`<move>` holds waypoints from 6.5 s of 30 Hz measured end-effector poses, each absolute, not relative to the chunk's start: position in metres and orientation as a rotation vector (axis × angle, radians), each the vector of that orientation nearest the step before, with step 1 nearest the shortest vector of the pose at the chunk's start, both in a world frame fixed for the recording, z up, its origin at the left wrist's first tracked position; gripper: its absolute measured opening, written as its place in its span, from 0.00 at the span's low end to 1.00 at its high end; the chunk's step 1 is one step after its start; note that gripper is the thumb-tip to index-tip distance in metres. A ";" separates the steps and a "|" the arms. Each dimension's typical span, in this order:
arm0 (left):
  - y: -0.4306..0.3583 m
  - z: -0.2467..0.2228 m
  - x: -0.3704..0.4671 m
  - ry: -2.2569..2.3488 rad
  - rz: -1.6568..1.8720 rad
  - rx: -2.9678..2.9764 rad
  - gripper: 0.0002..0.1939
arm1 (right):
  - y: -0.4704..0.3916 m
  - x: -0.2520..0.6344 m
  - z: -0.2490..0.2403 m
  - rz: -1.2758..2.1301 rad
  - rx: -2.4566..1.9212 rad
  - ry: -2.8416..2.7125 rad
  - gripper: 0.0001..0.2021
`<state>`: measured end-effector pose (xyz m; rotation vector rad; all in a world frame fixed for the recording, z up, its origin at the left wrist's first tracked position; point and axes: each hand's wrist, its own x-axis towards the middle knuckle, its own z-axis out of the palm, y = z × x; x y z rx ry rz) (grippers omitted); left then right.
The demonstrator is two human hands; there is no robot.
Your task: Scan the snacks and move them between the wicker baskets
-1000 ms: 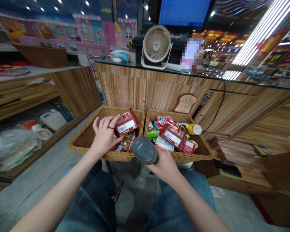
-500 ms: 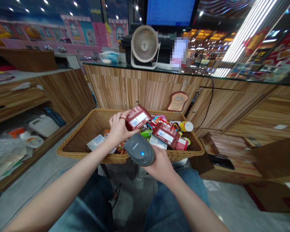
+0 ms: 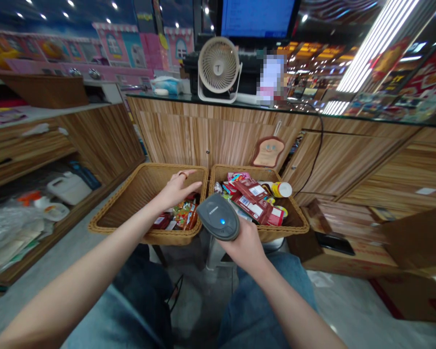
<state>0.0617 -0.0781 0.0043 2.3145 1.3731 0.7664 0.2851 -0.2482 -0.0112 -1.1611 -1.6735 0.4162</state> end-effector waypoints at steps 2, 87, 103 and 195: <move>-0.074 -0.001 0.029 1.454 0.722 2.351 0.39 | -0.247 0.284 -0.011 0.415 -1.171 -1.666 0.05; -0.078 -0.017 -0.017 1.715 0.660 2.878 0.51 | -0.246 0.281 -0.016 0.460 -1.258 -1.746 0.05; -0.080 -0.025 -0.012 1.576 0.783 2.932 0.49 | -0.245 0.276 -0.016 0.525 -1.316 -1.888 0.04; -0.126 0.014 -0.053 1.815 0.968 2.762 0.46 | -0.220 0.223 0.010 1.084 -1.070 -1.842 0.10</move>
